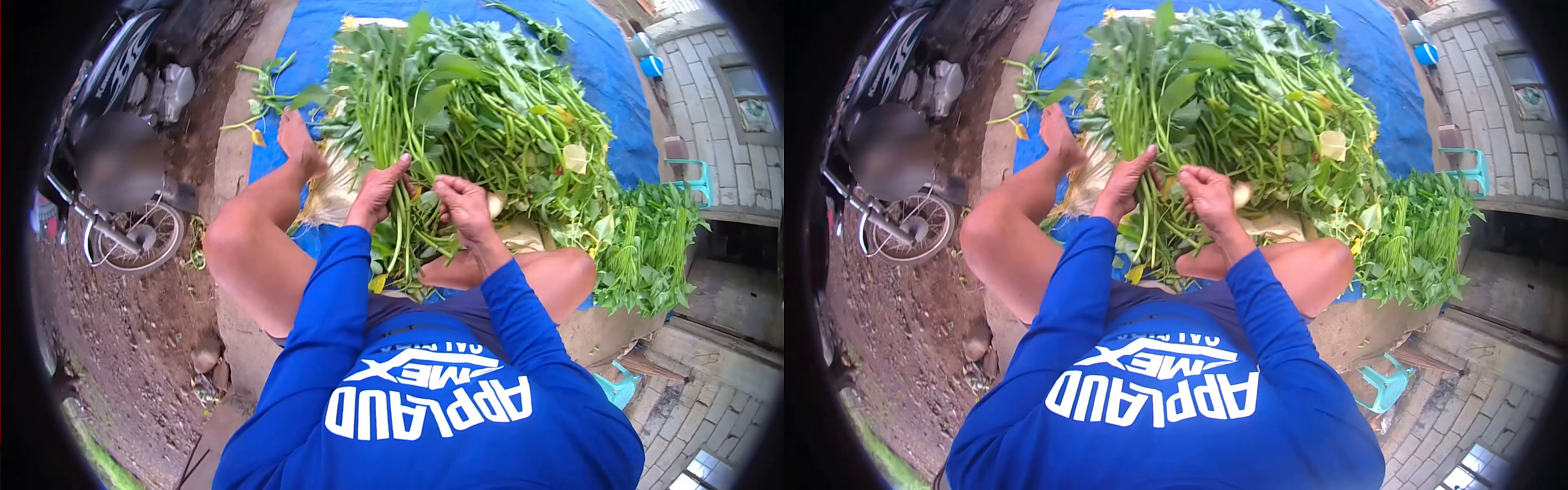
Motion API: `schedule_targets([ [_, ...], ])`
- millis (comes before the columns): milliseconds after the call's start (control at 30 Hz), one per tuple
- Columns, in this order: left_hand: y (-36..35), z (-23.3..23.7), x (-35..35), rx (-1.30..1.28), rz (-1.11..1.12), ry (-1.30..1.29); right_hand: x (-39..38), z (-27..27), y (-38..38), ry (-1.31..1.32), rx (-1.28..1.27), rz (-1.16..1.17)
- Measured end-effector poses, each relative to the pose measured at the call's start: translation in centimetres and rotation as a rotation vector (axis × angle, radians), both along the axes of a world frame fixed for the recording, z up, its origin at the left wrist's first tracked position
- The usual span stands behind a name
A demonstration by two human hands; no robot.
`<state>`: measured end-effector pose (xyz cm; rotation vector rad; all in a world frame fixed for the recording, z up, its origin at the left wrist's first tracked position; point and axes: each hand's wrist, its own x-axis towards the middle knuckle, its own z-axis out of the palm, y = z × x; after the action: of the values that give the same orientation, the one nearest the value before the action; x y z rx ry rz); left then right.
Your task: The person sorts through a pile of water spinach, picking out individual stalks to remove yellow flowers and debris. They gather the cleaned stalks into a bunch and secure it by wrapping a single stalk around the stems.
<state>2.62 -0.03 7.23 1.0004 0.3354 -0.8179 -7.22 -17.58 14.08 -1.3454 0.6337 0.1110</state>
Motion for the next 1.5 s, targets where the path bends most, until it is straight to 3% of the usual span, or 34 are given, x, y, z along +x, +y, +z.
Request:
schedule_targets([
  [133,-0.2,-3.9,-0.4,-0.068,-0.081,0.146,-0.9,-4.9,0.9,0.249,0.005,0.07],
  [300,0.1,-7.2,-2.0,-0.063,-0.135,0.308,-1.5,-8.3,1.6,0.352,0.034,0.13],
  [433,-1.4,-7.3,-4.1,0.279,0.196,-0.094,-1.8,-9.3,3.6,0.414,0.065,0.07],
  [567,-0.8,-5.8,-3.8,0.227,0.006,0.087,-2.3,-9.5,5.1,0.423,0.027,0.123],
  [633,-0.9,-6.9,-3.3,0.347,-0.023,-0.022,-2.0,-8.5,5.3,0.438,-0.015,0.21],
  [667,-0.9,-7.4,-2.9,0.387,-0.008,-0.085,-1.2,-8.6,3.5,0.329,-0.52,0.588],
  [700,-0.6,-7.6,-2.9,0.434,0.004,-0.143,-0.2,-5.7,3.2,0.325,-0.626,0.553],
  [733,-0.3,-5.2,-2.6,0.371,-0.057,-0.105,0.8,-5.2,2.4,0.061,-0.735,0.386],
  [767,0.0,-2.8,-2.3,0.342,-0.083,-0.119,2.4,-2.7,2.0,-0.126,-0.618,0.127],
  [833,-0.2,1.2,-2.0,0.275,-0.155,-0.147,7.6,-3.2,-0.3,-0.388,-0.619,-0.015],
  [867,-0.2,2.4,-1.9,0.23,-0.214,-0.136,9.7,-0.7,-0.8,-0.336,-0.606,-0.022],
  [900,-0.4,3.9,-1.7,0.209,-0.264,-0.154,12.2,-1.4,-1.8,-0.224,-0.439,-0.028],
  [967,-0.6,6.6,-2.1,0.172,-0.368,-0.168,15.1,-2.1,-2.3,-0.395,-0.447,-0.094],
  [1033,-0.4,7.0,-1.9,0.187,-0.428,-0.117,16.9,-2.5,-2.7,-0.262,-0.108,0.054],
  [1100,-0.2,6.3,-1.8,0.162,-0.336,-0.081,15.9,-0.4,-3.1,-0.229,-0.033,0.112],
  [1167,0.2,6.0,-1.2,0.137,-0.233,-0.058,13.7,1.1,-4.7,-0.382,-0.503,0.103],
  [1233,0.7,5.3,-0.2,0.126,-0.152,-0.056,8.4,6.6,-4.3,-0.372,-0.731,0.179],
  [1300,1.1,4.7,0.9,0.122,-0.103,-0.072,2.8,6.5,-3.3,-0.373,-0.503,0.414],
  [1367,1.1,5.3,1.5,0.083,-0.064,-0.063,-2.5,7.6,-1.2,-0.366,-0.5,0.642],
  [1433,1.0,6.0,1.7,0.064,-0.043,-0.079,-6.0,8.3,0.6,-0.271,-0.531,0.717],
  [1500,0.9,5.9,1.8,0.047,-0.009,-0.078,-7.9,6.1,1.6,-0.414,-0.789,0.61],
])
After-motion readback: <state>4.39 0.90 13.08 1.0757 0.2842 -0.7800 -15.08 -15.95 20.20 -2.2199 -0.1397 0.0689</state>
